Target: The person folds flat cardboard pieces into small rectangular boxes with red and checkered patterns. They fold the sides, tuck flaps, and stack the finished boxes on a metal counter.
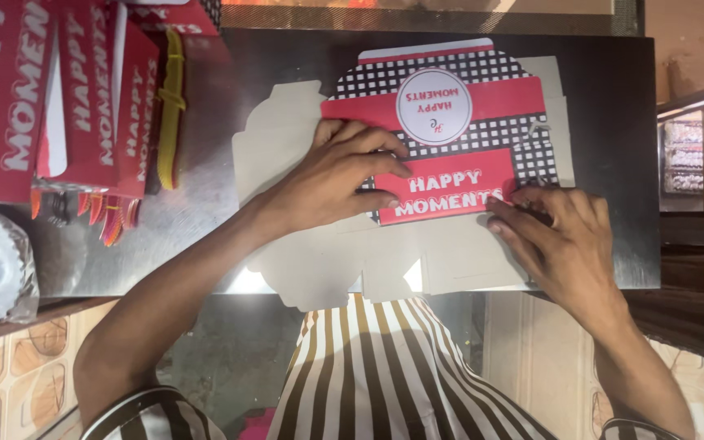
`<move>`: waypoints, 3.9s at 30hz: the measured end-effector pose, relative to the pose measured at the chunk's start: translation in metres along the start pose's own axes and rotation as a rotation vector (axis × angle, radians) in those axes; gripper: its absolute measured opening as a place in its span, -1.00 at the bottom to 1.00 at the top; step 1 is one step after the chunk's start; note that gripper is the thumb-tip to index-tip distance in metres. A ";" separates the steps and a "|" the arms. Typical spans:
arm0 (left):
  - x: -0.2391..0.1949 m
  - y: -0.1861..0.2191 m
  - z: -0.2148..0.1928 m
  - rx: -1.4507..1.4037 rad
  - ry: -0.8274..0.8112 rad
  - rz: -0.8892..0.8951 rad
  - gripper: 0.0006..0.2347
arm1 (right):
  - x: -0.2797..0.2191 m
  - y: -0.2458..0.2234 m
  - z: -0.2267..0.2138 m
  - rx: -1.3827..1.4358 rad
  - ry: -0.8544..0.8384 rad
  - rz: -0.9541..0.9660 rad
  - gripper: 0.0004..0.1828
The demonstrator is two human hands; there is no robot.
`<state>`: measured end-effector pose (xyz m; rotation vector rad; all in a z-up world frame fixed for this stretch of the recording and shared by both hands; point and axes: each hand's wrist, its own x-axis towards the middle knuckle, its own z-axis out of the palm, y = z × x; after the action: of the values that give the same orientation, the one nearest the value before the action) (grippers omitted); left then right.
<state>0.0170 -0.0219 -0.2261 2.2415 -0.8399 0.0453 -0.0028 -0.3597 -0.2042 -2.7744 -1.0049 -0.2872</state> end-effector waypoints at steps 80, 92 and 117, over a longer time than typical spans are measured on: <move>0.065 -0.047 -0.003 0.531 0.068 -0.422 -0.09 | 0.009 0.040 -0.012 0.057 0.071 0.078 -0.58; 0.087 -0.047 -0.028 0.182 0.120 -0.588 -0.45 | 0.028 0.032 -0.001 0.069 0.015 0.116 -0.52; 0.020 0.094 -0.067 -0.021 0.232 -0.180 -0.76 | 0.040 0.020 -0.047 0.602 0.087 0.187 -0.36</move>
<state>-0.0077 -0.0389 -0.1131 2.2306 -0.5108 0.2063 0.0348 -0.3611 -0.1513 -2.2592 -0.6625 -0.0594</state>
